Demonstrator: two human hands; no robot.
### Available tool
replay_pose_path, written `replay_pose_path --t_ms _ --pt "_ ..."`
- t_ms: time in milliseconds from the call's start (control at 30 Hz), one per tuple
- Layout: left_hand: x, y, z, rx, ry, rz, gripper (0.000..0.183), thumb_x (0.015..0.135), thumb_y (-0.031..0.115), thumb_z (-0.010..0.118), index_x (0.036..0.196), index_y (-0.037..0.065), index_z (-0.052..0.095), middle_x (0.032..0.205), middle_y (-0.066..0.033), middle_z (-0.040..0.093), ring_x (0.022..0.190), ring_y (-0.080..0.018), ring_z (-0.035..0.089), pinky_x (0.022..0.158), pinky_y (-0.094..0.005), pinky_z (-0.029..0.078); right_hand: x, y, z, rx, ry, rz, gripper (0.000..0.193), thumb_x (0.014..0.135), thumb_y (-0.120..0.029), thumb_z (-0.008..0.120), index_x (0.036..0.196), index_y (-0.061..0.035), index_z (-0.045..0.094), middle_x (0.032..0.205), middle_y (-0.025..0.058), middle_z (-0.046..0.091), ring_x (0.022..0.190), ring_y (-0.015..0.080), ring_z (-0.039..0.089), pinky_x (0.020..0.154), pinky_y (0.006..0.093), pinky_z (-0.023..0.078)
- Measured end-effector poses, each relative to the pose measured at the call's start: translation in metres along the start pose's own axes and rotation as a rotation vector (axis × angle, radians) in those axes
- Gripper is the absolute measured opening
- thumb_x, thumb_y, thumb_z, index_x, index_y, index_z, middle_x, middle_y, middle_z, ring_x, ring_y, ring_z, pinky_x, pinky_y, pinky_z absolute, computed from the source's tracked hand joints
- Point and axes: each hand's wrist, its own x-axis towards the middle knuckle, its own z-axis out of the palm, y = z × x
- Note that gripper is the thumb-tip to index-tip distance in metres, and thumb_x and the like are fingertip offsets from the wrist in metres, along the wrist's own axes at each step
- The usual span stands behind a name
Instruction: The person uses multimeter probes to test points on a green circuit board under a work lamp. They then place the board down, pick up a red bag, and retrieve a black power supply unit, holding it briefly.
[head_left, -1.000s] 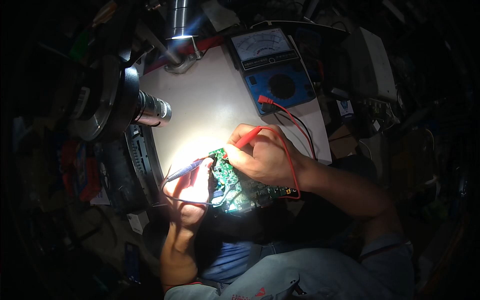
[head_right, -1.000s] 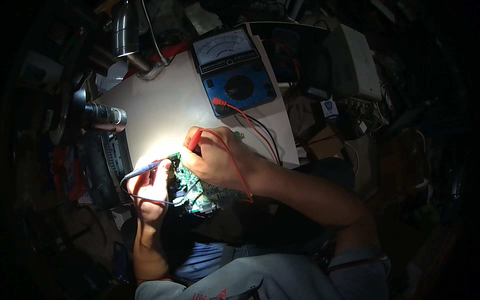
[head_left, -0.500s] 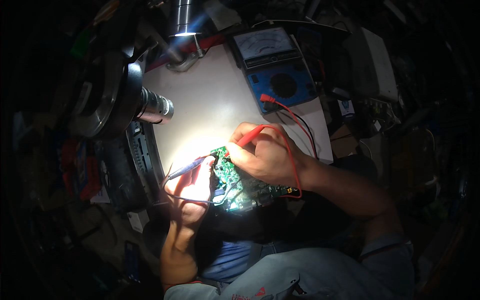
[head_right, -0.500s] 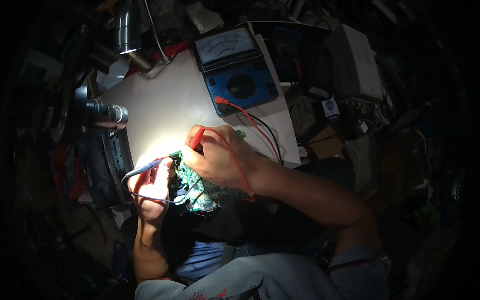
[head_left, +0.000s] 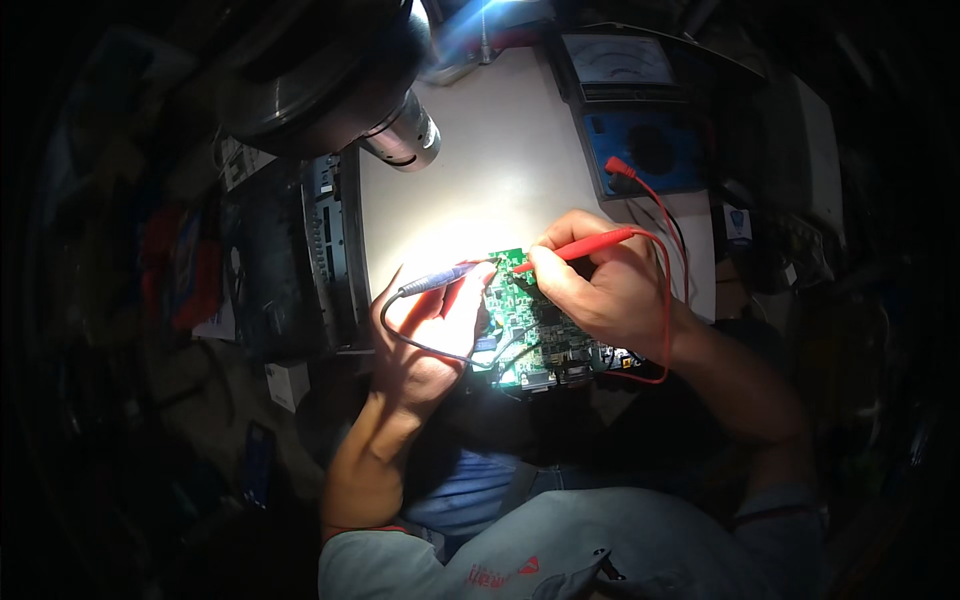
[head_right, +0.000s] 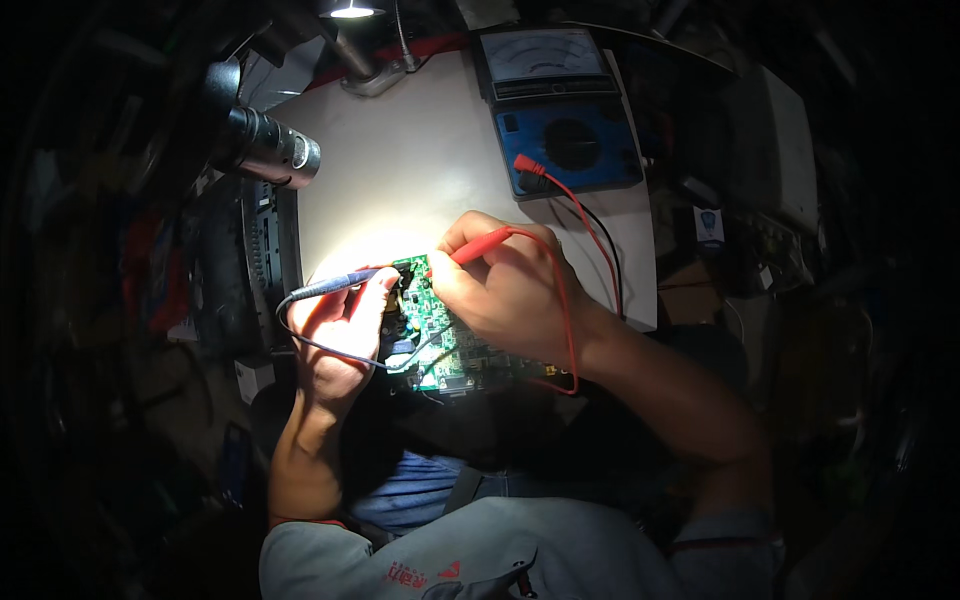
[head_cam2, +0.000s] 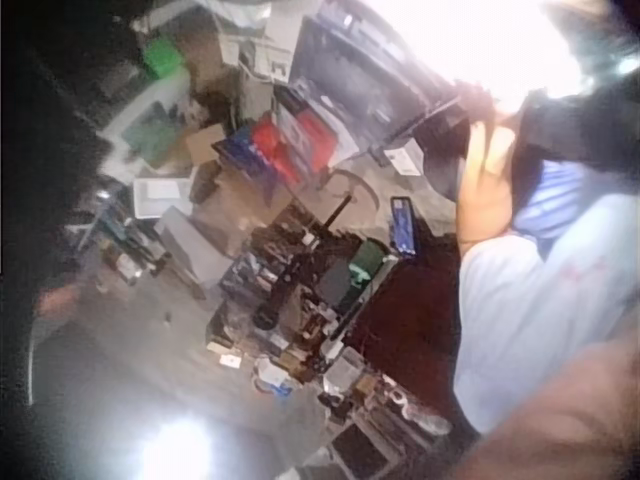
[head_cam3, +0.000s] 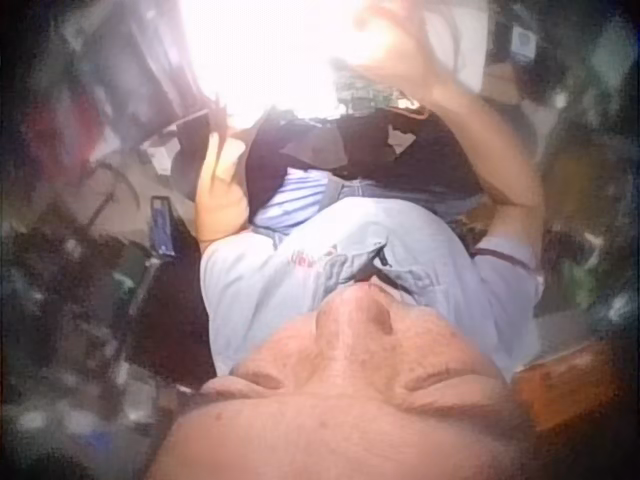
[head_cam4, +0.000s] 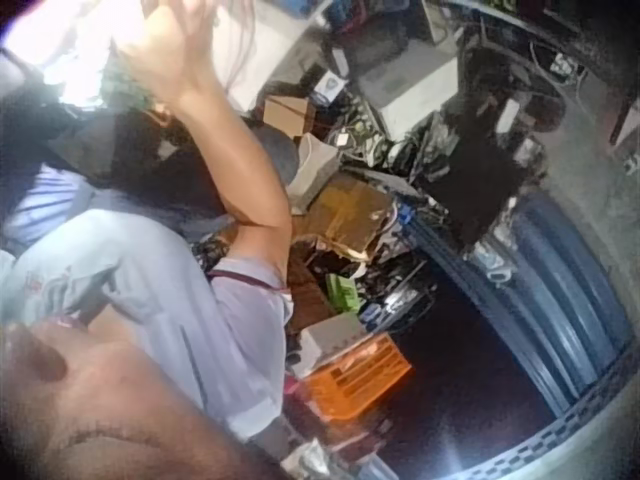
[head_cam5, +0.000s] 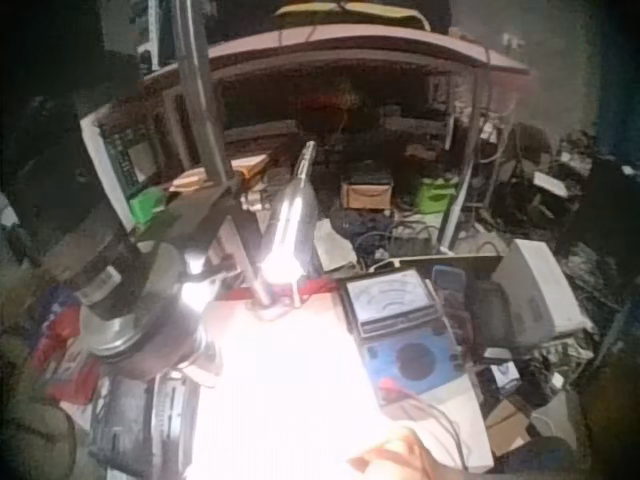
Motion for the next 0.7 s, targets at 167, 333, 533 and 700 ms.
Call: replay_pose_path --t_ms 167,333,533,700 --pt "0.0004 -0.0002 -0.0002 -0.014 0.004 -0.004 0.017 0.086 -0.002 0.075 0.103 -0.005 0.073 0.093 -0.0142 0.070 0.077 -0.0216 0.070 0.065 -0.0292 0.056 -0.0001 0.0006 0.0000 0.014 0.000 -0.053 0.008 0.091 -0.005 0.066 0.088 0.0023 0.064 0.061 0.0056 0.063 0.054 0.0088 0.059 0.049 0.0278 0.044" --pt "-0.0017 -0.0024 -0.0020 -0.029 -0.015 0.012 0.019 0.087 -0.001 0.075 0.106 -0.005 0.072 0.092 -0.0135 0.070 0.075 -0.0205 0.069 0.064 -0.0292 0.055 0.0000 0.0021 0.0006 0.008 0.001 -0.081 0.008 0.090 -0.005 0.066 0.087 0.0024 0.064 0.061 0.0056 0.063 0.054 0.0089 0.059 0.049 0.0279 0.044" --pt "0.0000 -0.0031 -0.0036 -0.106 -0.049 -0.038 0.022 0.088 -0.001 0.073 0.109 -0.005 0.071 0.093 -0.0126 0.069 0.074 -0.0199 0.068 0.064 -0.0293 0.055 0.0029 -0.0024 -0.0014 0.077 0.013 -0.024 0.008 0.089 -0.005 0.066 0.089 0.0028 0.065 0.067 0.0091 0.065 0.058 0.0120 0.063 0.053 0.0286 0.047" --pt "0.0060 -0.0089 -0.0038 -0.040 -0.047 0.037 0.022 0.088 -0.002 0.072 0.110 -0.004 0.071 0.097 -0.0127 0.069 0.077 -0.0200 0.068 0.067 -0.0293 0.055 0.0080 -0.0028 -0.0060 0.031 -0.042 -0.109 0.008 0.091 -0.004 0.067 0.096 0.0026 0.066 0.082 0.0094 0.070 0.070 0.0121 0.065 0.061 0.0274 0.051"
